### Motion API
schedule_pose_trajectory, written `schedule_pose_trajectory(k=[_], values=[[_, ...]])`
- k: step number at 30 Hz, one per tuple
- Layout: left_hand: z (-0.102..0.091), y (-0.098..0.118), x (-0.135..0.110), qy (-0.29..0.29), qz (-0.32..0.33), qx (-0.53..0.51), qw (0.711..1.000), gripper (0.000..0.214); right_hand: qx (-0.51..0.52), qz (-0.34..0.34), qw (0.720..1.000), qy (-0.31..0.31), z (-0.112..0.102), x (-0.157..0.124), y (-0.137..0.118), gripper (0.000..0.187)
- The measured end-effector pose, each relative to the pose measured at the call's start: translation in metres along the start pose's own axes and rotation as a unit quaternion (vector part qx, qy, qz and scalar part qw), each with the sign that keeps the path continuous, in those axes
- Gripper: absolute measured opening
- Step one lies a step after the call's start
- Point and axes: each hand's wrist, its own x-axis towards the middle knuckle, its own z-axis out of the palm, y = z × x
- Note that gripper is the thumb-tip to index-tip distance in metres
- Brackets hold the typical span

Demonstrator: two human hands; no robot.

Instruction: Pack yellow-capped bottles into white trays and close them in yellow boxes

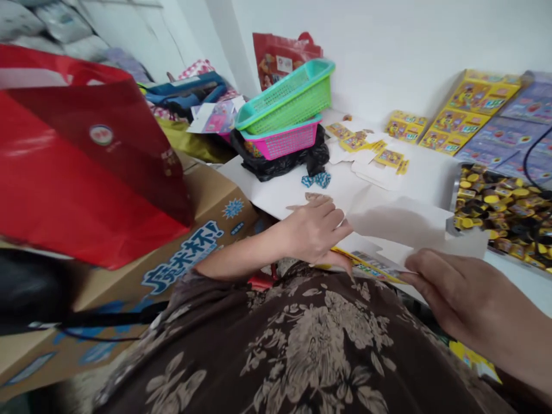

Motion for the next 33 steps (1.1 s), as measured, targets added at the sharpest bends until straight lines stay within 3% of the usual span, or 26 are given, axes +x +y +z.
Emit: schedule_pose_trajectory(k=[6, 8, 11, 14, 17, 19, 21, 24, 27, 30, 33], values=[[0.055, -0.025, -0.008, 0.038, -0.137, -0.197, 0.970, 0.078, -0.058, 0.041, 0.997, -0.016, 0.029, 0.011, -0.010, 0.014], [0.066, -0.035, -0.005, 0.044, -0.194, -0.203, 0.959, 0.077, -0.059, 0.067, 0.996, -0.003, 0.023, 0.013, -0.006, 0.015], [0.079, -0.049, 0.010, 0.065, -0.242, -0.218, 0.943, 0.076, -0.051, 0.112, 0.992, 0.013, -0.005, 0.018, 0.009, 0.024], [0.099, -0.058, 0.033, 0.068, -0.251, -0.250, 0.933, 0.080, -0.053, 0.182, 0.981, -0.039, -0.025, 0.026, 0.039, 0.040], [0.123, -0.059, 0.051, 0.042, -0.216, -0.261, 0.940, 0.084, -0.054, 0.262, 0.959, -0.092, -0.014, 0.025, 0.072, 0.060], [0.136, -0.057, 0.054, 0.018, -0.180, -0.244, 0.953, 0.087, -0.041, 0.303, 0.946, -0.105, 0.006, 0.015, 0.084, 0.055], [0.145, -0.052, 0.050, 0.006, -0.153, -0.221, 0.963, 0.087, -0.035, 0.321, 0.942, -0.092, 0.028, 0.001, 0.085, 0.032], [0.153, -0.039, 0.031, 0.005, -0.126, -0.198, 0.972, 0.087, -0.033, 0.315, 0.947, -0.054, 0.052, -0.024, 0.065, 0.010], [0.151, -0.023, 0.000, 0.010, -0.085, -0.164, 0.983, 0.083, 0.006, 0.310, 0.951, -0.019, 0.062, -0.045, 0.036, 0.020], [0.138, -0.011, -0.027, 0.050, -0.052, -0.118, 0.990, 0.072, 0.020, 0.305, 0.952, 0.014, 0.066, -0.054, 0.013, 0.031], [0.120, -0.003, -0.034, 0.063, -0.079, -0.090, 0.991, 0.058, -0.037, 0.307, 0.951, 0.014, 0.072, -0.052, 0.006, 0.035]])
